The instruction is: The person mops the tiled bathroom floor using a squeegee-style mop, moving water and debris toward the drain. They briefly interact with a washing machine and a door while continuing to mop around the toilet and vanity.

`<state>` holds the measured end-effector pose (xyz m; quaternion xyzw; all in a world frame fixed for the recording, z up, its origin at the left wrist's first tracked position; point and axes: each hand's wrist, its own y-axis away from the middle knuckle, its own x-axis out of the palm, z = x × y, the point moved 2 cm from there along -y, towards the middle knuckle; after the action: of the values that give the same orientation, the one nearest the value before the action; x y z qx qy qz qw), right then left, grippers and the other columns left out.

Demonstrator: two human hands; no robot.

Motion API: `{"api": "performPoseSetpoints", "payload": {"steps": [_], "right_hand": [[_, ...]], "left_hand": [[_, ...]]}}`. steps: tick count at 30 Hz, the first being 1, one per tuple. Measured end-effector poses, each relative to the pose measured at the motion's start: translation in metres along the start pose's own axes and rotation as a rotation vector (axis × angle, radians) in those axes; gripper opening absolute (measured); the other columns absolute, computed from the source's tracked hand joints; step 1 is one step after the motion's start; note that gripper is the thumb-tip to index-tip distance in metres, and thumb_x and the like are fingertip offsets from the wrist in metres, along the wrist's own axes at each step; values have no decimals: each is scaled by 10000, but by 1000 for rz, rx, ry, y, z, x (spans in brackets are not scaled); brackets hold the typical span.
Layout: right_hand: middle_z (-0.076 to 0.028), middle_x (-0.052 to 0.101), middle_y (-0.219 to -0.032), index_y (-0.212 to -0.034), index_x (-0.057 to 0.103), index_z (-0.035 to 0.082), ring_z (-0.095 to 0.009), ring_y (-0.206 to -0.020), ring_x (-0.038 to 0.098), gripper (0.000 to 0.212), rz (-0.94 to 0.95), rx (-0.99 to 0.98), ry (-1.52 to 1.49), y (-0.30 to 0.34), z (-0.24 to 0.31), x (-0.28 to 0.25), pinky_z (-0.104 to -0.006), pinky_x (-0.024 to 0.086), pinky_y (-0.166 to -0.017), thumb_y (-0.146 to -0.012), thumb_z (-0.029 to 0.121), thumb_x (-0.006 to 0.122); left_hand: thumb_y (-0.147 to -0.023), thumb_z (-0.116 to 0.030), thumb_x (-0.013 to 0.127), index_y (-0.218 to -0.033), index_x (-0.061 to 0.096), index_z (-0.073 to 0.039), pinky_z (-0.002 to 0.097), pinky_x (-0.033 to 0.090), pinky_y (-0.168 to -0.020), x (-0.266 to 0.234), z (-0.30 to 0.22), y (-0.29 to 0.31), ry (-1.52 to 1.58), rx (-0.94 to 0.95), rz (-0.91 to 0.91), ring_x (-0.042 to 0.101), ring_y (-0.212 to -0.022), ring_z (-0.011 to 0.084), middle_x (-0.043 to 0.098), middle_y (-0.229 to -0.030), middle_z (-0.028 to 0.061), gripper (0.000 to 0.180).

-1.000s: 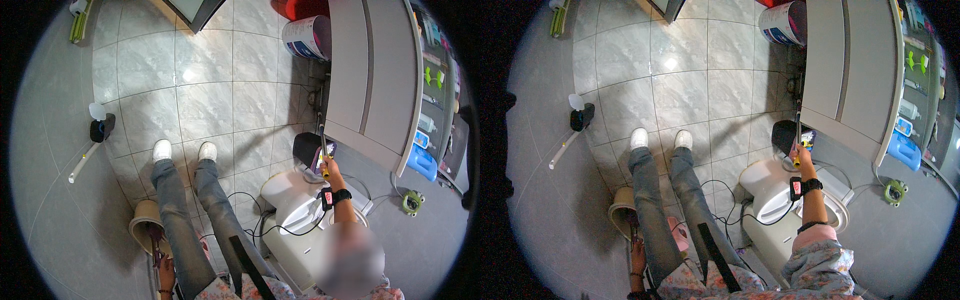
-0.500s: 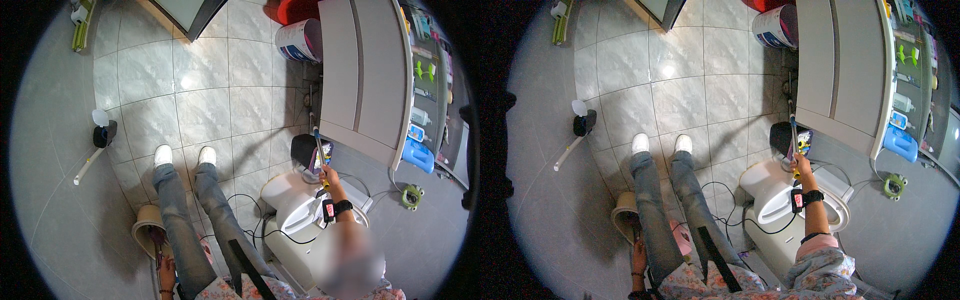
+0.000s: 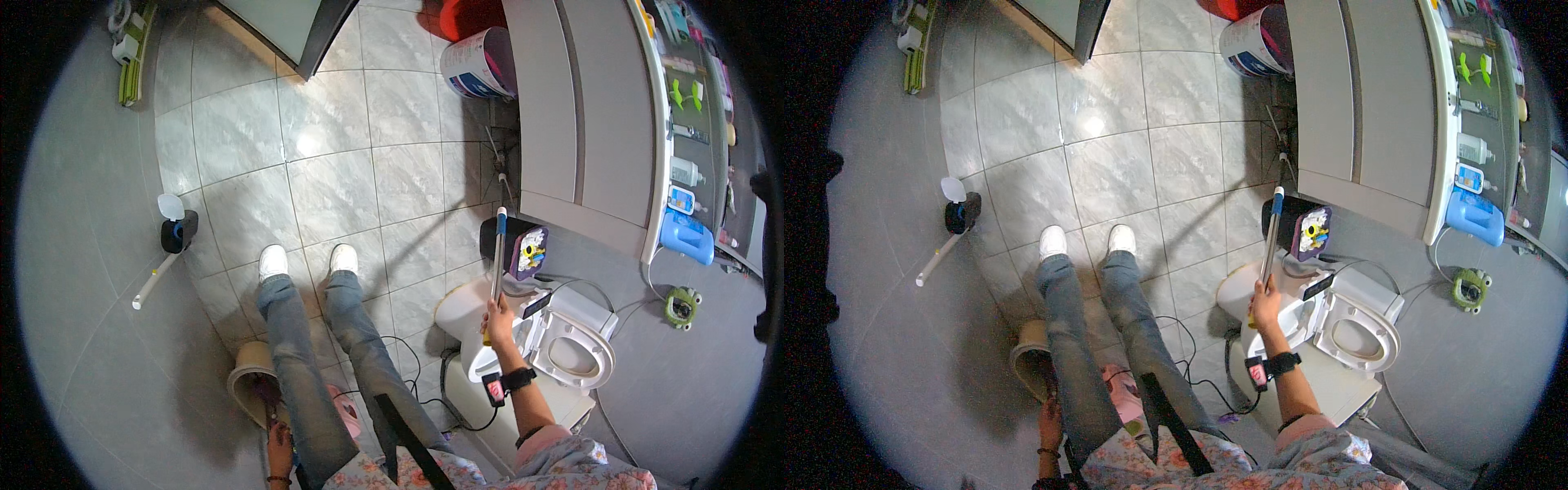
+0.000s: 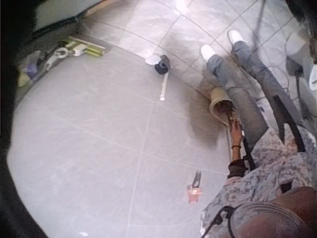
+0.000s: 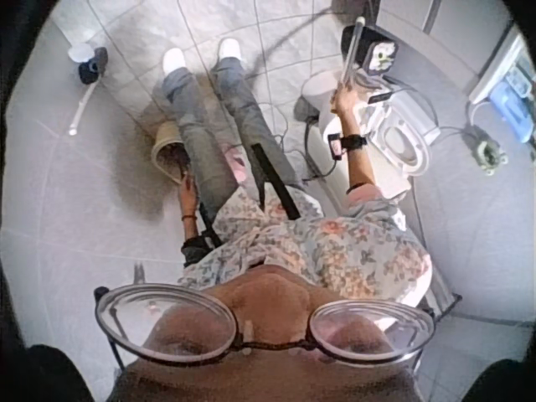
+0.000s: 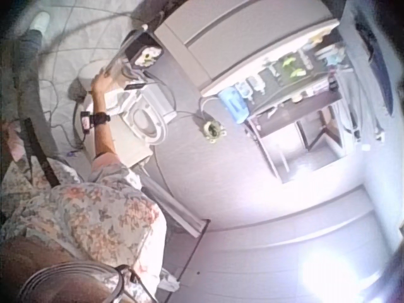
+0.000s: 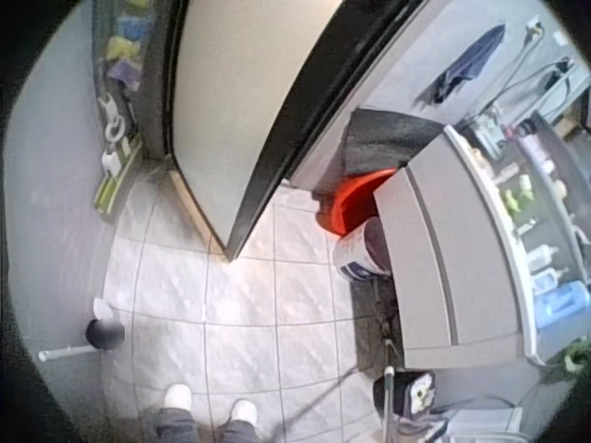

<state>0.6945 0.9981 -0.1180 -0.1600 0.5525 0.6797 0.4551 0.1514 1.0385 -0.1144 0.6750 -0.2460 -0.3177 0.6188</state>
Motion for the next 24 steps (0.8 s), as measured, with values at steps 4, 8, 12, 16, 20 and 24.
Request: {"api": "performPoseSetpoints", "payload": {"steps": [4,8,12,16,20,24], "right_hand": [[0,393,-532,-1352,193,134,-93,-383,395,555,77,-18,-26,52,-7,6,-238,359,-332,-868,183,461],[12,382,-529,-1344,216,101,-87,-394,362,527,129,37,-47,104,-3,-8,-238,336,-344,-876,171,449],[6,378,-540,-1353,184,115,-87,-387,350,544,274,158,-228,145,7,-36,-232,324,-340,-882,176,447],[-5,391,-552,-1354,184,133,-100,-383,365,536,395,246,-265,176,15,-86,-238,318,-330,-885,174,441],[13,363,-537,-1323,287,192,-62,-363,328,490,424,371,-446,191,20,-149,-193,276,-305,-867,186,466],[-6,377,-535,-1301,326,188,-43,-345,275,466,453,434,-557,194,15,-209,-168,216,-288,-859,217,473]], "left_hand": [[-891,-201,426,-1179,437,-25,352,390,-883,-3,2,2,26,132,-35,493,-1043,269,508,-1141,141,339],[-882,-206,443,-1184,434,-27,339,413,-850,-10,-3,7,-29,141,-33,510,-1020,255,514,-1136,135,351],[-876,-211,454,-1192,429,-28,326,418,-844,-21,-4,11,42,47,-24,514,-1018,242,509,-1141,141,366],[-874,-206,454,-1189,434,-27,336,417,-840,-33,-4,10,-13,119,-58,519,-1006,253,515,-1124,150,363],[-869,-219,460,-1187,438,-24,351,413,-838,-47,-13,14,-143,178,-91,515,-1011,268,516,-1118,160,375],[-862,-244,472,-1184,443,-24,358,408,-846,-58,-28,23,-238,169,-117,507,-1024,273,512,-1128,166,392]]}}
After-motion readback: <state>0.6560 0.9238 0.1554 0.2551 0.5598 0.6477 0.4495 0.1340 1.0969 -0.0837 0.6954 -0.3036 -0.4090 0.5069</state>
